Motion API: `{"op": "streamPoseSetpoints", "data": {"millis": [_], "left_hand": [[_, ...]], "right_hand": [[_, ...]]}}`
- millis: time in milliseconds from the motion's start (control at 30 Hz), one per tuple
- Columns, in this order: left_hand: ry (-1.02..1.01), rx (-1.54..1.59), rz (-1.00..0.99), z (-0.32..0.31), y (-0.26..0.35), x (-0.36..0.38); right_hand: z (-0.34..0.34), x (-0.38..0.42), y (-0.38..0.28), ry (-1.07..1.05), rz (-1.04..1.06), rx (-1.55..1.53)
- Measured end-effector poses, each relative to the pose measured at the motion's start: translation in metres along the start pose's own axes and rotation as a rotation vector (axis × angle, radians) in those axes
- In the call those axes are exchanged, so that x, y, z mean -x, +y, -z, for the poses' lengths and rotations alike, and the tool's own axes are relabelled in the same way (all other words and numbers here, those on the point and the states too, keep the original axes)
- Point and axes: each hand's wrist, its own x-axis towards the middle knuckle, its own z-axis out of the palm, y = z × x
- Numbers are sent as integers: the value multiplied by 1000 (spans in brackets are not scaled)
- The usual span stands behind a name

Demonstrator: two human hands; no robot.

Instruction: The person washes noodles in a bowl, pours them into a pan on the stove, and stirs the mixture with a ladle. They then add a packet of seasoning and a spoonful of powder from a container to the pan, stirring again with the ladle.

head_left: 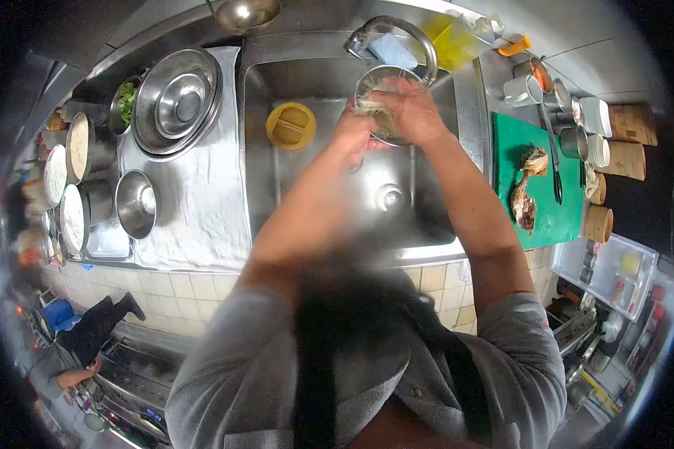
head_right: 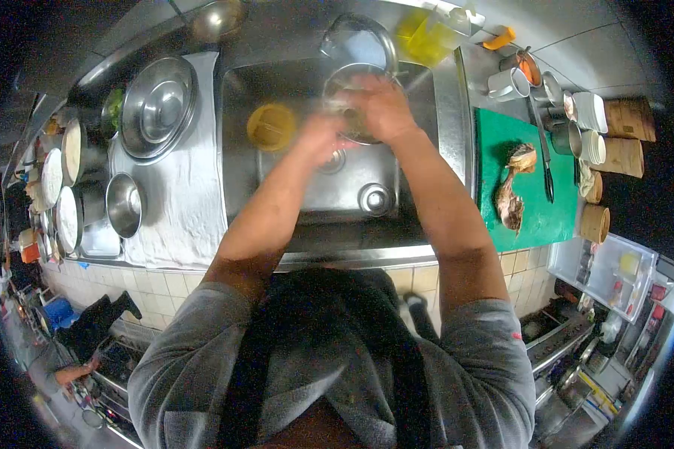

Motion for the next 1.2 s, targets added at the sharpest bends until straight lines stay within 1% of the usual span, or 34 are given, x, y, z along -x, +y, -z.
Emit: {"op": "streamPoseSetpoints", "data": {"millis": [33,67,100,133,200,233,267,300,333,400,433,467,533,567,633,667,733,767,833,867,933,967,1033,1067,1100,1133,1167,1200], "left_hand": [[50,77,-31,8,-11,-10],[102,155,-61,15,-23,-20],[101,157,-60,12,-20,-17],[124,184,-97,9,-18,-14],[143,212,-131,-1,-14,-10],[180,133,-137,-7,-13,-8],[216,52,-144,-12,-12,-7],[216,51,-144,-17,-13,-4],[223,34,-147,-22,-14,-1],[230,15,-147,-22,-17,1],[213,44,-131,-18,-19,0],[197,74,-116,-15,-21,-1],[184,119,-110,-13,-21,2],[168,164,-100,-13,-22,3],[153,160,-96,-10,-21,1],[139,157,-95,-8,-20,-1],[140,188,-68,4,-23,-11],[141,218,-41,10,-26,-16],[117,225,-25,14,-21,-18],[93,229,-5,15,-22,-18],[110,208,-26,5,-18,-15],[127,184,-44,0,-17,-13],[108,151,-50,-7,-11,-10],[93,122,-54,-9,-10,-7],[95,120,-53,-9,-10,-5],[77,178,-49,-8,-10,-1],[59,237,-46,-7,-9,1],[60,237,-45,-5,-11,0]], "right_hand": [[-2,0,2,-3,2,3],[-4,-1,5,-23,-152,-143],[-7,-2,7,-40,-308,-289],[-12,-5,7,-40,-309,-286],[-27,-13,-1,87,-1042,-718],[-31,-14,-7,88,-1043,-716],[-35,-15,-14,42,-1056,-671],[-37,-16,-20,-5,-1068,-626],[-39,-16,-24,-7,-1070,-627],[-38,-16,-30,-64,-931,-260],[-29,-15,-35,-49,-924,-306],[-34,-12,-30,-52,-924,-307],[-36,-12,-18,-111,-795,-407],[-39,-11,-16,-115,-795,-409],[-18,-20,-20,-241,-847,-414],[-24,-18,-16,-242,-847,-412],[-35,-15,-4,-245,-707,-325],[-33,-11,2,-246,-708,-324],[-18,-9,6,-195,-610,-681],[-22,-9,5,-198,-611,-680],[-29,-16,-1,-74,-908,-750],[-34,-14,-7,-72,-912,-750],[-29,-16,-27,-63,-768,-225],[-33,-15,-23,-65,-769,-227],[-36,-16,-17,-115,-694,-192],[-40,-15,-11,-165,-619,-159],[-42,-13,-5,-165,-618,-161],[-40,-13,-2,-198,-564,-185]]}}
